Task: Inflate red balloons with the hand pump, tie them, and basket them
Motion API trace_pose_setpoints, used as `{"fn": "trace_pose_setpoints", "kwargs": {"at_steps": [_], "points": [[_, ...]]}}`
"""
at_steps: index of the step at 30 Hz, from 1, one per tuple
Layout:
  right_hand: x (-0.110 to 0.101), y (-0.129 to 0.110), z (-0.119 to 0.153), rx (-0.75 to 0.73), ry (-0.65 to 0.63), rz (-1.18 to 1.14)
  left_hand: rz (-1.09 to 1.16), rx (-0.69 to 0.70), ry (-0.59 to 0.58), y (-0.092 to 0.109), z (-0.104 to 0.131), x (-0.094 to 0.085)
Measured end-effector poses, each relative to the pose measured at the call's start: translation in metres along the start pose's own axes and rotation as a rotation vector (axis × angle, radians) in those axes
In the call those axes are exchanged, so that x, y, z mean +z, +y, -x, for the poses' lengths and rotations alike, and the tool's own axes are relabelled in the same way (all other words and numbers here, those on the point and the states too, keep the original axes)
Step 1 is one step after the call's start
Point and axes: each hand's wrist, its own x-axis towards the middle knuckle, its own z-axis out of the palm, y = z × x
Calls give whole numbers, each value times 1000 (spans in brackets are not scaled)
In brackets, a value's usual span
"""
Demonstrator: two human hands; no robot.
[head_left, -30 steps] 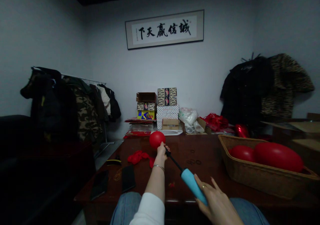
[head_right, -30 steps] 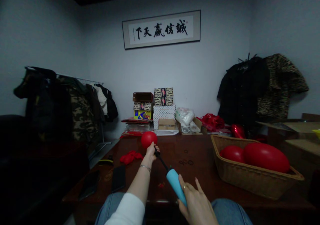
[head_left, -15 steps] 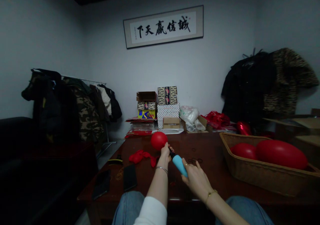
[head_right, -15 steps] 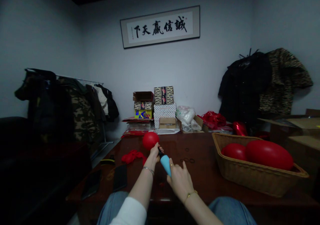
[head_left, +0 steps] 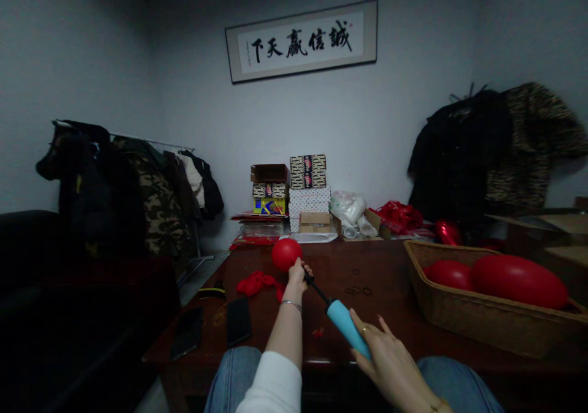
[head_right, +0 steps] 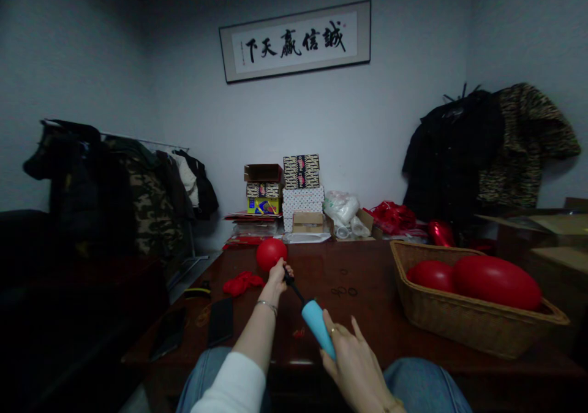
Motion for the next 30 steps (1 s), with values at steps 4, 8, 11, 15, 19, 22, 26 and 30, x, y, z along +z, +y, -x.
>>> {"fn": "trace_pose_setpoints", "kwargs": {"at_steps": [4, 8, 11, 15, 19, 22, 26, 30], "points": [[-3, 9, 16, -11, -3, -17, 4, -6, -11, 4, 3, 4], [-3, 8, 12, 7, -35, -18, 11, -11, -11, 3, 8, 6], [-3, 1, 0, 20, -33, -16, 6, -13, -12, 1, 12, 7], [-4, -13, -28, 38, -27, 31, -7, -10, -30, -7, 15, 10], [3, -22, -55, 63, -47, 105, -18, -48, -43, -17, 12, 10], [13, -22, -64, 68, -55, 109, -23, -23, -29, -21, 8, 6], [22, -19, -56, 63, -33, 75, -31, -19, -5, -22, 4, 0], [23, -8, -32, 31, 10, 7, -3, -8, -3, -18, 4, -2]]}}
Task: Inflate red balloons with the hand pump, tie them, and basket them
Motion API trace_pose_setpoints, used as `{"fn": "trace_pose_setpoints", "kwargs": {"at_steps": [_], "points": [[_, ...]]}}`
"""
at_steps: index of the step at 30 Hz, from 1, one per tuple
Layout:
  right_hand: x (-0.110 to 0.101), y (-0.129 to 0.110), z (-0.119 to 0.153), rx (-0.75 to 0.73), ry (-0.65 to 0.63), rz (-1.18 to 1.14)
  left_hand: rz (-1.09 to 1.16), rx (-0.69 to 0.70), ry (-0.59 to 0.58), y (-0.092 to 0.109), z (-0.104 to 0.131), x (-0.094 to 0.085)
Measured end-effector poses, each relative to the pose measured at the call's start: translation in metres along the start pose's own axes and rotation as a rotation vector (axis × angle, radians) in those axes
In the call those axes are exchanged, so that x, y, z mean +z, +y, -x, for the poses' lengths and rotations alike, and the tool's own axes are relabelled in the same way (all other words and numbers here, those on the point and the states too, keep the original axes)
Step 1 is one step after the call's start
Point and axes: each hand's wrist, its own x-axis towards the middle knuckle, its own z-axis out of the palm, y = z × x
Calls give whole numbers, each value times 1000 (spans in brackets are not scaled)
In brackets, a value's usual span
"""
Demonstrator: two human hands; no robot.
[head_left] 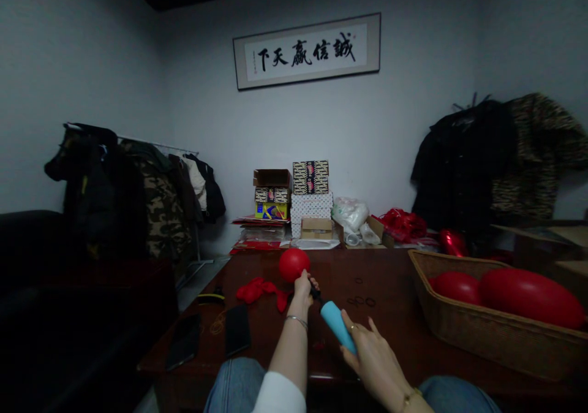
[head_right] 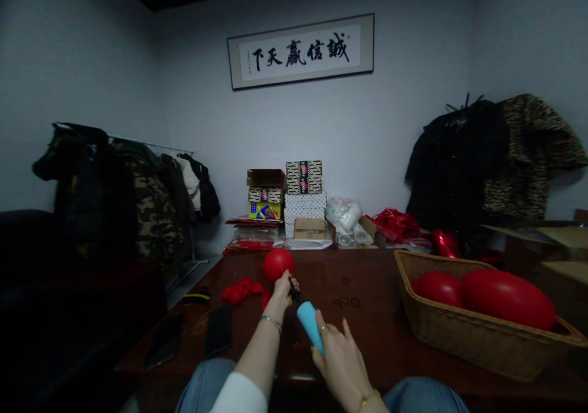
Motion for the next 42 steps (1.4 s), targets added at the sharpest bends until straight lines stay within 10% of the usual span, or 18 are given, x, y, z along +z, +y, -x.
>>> {"fn": "trace_pose_setpoints", "kwargs": {"at_steps": [10, 25, 42], "points": [[-4, 42, 48, -103, 9, 19, 13, -4, -6, 7, -4, 3], [2, 0, -25, 84, -56, 48, -48, -46, -55, -23, 0, 10], [-19, 21, 54, 7, -124, -29, -33, -26, -39, -2, -2, 3]]}}
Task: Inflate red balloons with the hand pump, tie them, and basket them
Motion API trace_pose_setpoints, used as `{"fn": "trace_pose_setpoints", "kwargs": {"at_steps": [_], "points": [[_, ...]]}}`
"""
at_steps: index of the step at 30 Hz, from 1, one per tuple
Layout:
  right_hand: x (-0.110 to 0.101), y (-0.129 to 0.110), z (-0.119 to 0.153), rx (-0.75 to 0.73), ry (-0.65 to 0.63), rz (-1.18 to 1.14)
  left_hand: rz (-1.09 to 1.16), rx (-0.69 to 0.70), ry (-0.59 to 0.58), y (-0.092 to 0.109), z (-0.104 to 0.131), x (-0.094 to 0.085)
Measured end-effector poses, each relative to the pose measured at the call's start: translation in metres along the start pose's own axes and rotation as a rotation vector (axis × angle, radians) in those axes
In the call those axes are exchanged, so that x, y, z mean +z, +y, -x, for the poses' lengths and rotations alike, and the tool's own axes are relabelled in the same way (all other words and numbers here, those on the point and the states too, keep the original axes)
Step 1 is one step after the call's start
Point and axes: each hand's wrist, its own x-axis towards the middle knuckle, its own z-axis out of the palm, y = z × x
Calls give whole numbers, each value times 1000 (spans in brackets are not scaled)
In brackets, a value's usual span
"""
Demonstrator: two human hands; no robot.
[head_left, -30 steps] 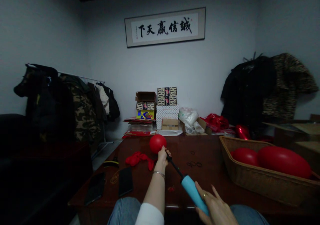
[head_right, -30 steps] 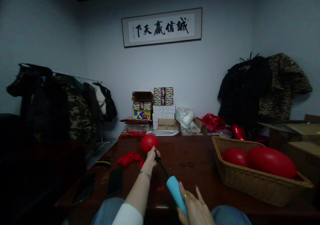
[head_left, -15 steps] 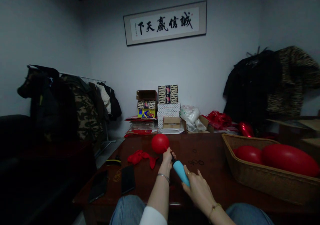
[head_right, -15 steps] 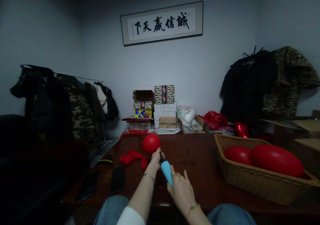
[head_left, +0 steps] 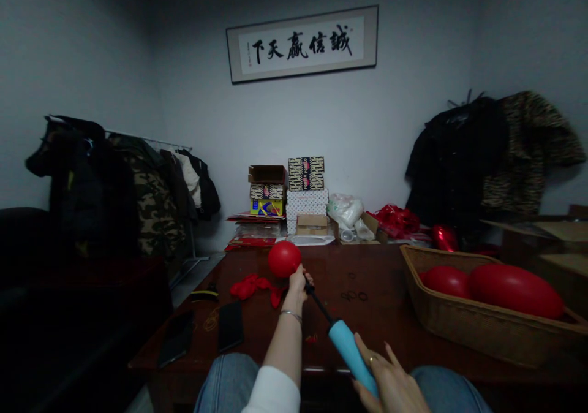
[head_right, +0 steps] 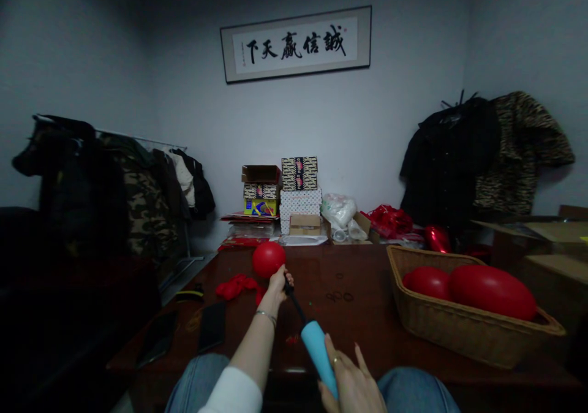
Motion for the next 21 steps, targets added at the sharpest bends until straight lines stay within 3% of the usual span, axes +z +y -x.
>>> {"fn": "trace_pose_setpoints", "kwargs": {"at_steps": [5, 15, 21], "points": [[-4, -3, -4, 42, 75, -14, 13, -5, -12, -10, 7, 11], [-5, -18, -65, 83, 66, 119, -16, -9, 6, -28, 17, 20], [1, -22, -51, 50, 111, 54, -22, -3, -7, -21, 16, 12]]}}
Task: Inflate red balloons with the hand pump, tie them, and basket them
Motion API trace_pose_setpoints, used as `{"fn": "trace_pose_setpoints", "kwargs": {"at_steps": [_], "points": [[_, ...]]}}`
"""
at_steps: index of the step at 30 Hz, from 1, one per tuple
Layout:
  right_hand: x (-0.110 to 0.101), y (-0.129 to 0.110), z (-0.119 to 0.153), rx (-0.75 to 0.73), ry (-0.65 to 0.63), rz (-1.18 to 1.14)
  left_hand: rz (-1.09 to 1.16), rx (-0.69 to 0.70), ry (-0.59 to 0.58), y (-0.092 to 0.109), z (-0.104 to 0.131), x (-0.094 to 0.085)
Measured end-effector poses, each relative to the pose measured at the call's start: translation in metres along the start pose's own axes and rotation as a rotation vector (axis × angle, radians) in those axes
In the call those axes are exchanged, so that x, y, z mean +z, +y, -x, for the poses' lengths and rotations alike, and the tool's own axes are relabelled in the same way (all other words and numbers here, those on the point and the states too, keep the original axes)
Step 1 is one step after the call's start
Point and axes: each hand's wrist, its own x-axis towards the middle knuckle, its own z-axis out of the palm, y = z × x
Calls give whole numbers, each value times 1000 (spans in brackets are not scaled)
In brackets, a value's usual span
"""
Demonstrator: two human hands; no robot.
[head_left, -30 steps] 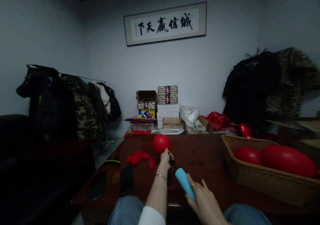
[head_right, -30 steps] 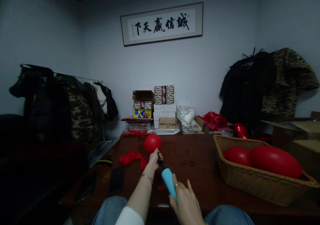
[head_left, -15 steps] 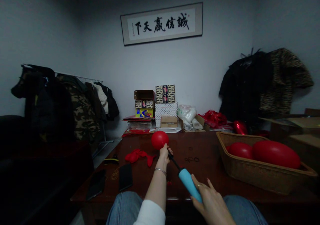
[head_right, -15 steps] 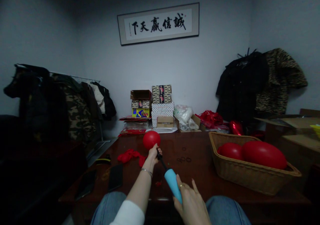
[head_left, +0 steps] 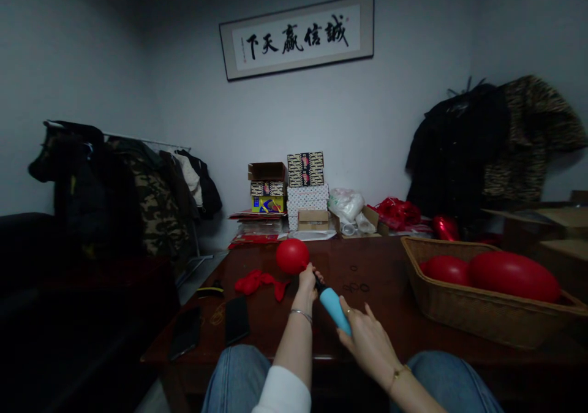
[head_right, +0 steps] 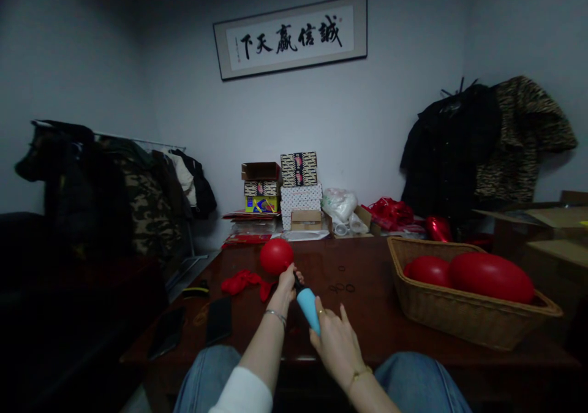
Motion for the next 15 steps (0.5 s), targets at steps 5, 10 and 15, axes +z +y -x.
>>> {"fn": "trace_pose_setpoints", "kwargs": {"at_steps": [5, 10, 15], "points": [[-7, 16, 32, -44, 26, -65, 37, 21, 16, 11, -4, -5], [-12, 34, 57, -81, 23, -88, 87, 24, 0, 15, -6, -7], [-19, 29, 49, -51, 14, -67, 111, 1, 6, 10, -6, -8]]}}
